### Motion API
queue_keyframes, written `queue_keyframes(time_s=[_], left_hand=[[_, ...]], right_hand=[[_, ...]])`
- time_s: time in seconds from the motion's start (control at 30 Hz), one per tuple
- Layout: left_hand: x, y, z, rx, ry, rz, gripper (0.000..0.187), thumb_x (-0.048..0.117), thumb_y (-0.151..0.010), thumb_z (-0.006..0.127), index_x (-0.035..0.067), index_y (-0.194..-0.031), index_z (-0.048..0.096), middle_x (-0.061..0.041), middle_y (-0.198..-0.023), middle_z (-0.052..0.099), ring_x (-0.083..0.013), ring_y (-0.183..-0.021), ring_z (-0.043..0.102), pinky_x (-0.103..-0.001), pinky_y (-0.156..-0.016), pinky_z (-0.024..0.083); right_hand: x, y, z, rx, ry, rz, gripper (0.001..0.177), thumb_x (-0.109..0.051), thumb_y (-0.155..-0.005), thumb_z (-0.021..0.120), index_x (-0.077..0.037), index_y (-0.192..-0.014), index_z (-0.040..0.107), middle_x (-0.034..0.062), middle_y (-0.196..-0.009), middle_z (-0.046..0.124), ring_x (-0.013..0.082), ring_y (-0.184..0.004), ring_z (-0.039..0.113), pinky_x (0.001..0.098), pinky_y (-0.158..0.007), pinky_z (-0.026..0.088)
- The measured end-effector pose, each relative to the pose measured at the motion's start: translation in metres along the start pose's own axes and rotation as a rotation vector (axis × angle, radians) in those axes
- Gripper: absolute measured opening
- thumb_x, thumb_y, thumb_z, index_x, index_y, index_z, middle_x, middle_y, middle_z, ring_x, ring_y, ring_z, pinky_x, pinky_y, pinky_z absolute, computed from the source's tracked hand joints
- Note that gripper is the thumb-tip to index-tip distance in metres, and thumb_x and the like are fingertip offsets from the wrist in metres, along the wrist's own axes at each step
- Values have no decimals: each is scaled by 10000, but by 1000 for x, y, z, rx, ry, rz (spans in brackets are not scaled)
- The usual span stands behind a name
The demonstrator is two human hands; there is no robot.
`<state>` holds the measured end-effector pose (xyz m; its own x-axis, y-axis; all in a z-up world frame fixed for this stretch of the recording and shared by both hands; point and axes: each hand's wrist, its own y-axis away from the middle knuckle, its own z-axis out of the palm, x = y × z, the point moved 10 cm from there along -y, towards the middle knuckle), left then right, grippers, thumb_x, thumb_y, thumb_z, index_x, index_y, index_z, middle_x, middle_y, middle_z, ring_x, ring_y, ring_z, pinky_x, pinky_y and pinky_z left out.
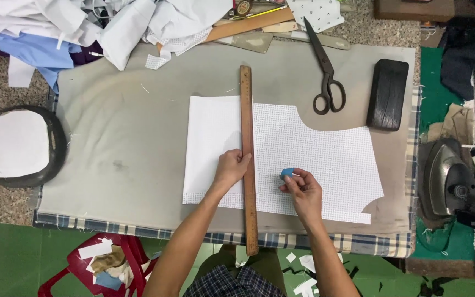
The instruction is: The person irons a white patterned fabric on a work table using an iron and a pressing block, then marks a line with a ruler and chalk, and cuts the fabric with scissors. The person repeats ironing and cutting steps on the same piece.
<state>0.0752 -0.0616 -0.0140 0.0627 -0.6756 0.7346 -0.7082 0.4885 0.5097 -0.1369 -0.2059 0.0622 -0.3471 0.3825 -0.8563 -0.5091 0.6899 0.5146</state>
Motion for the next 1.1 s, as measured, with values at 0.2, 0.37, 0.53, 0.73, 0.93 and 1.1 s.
queue_keyframes(time_s=[0.2,0.37,0.53,0.73,0.93,1.1], left_hand=[[2,-1,1,6,-15,12,291,221,-945,650,-19,-783,673,-156,-576,639,-274,-538,653,-363,-461,475],[2,-2,1,-5,-1,-2,265,204,-940,634,-20,-811,690,-141,-582,651,-266,-550,669,-357,-474,499],[4,-1,0,-18,-12,-8,261,202,-943,630,-4,-797,693,-140,-574,654,-273,-552,675,-350,-470,488],[1,-1,2,-44,2,-27,264,214,-958,622,-7,-847,714,-123,-597,671,-243,-571,676,-333,-487,500],[-4,-5,4,-34,-13,-23,250,205,-953,638,-11,-846,706,-126,-584,661,-252,-571,681,-339,-492,501],[0,-3,3,-38,-27,-20,260,205,-955,641,-33,-878,711,-138,-593,663,-266,-579,686,-349,-491,499]], right_hand=[[-11,8,9,-32,43,8,265,-20,-982,645,64,-1234,634,255,-1037,747,260,-846,731,380,-814,619],[-8,6,14,-34,64,20,236,-25,-991,634,64,-1209,636,262,-1058,719,293,-893,733,410,-853,619],[2,-1,17,-44,59,28,268,-12,-1003,605,102,-1245,599,290,-1091,658,339,-953,725,460,-909,606],[-7,1,24,-66,105,52,291,-56,-1013,612,86,-1266,600,234,-962,678,303,-855,731,428,-806,629],[-10,2,24,-63,110,85,304,-64,-1021,603,91,-1281,577,231,-909,690,291,-806,725,422,-762,633],[-9,0,24,-68,119,60,333,-49,-1020,594,108,-1311,556,238,-912,694,302,-817,724,428,-757,633]])
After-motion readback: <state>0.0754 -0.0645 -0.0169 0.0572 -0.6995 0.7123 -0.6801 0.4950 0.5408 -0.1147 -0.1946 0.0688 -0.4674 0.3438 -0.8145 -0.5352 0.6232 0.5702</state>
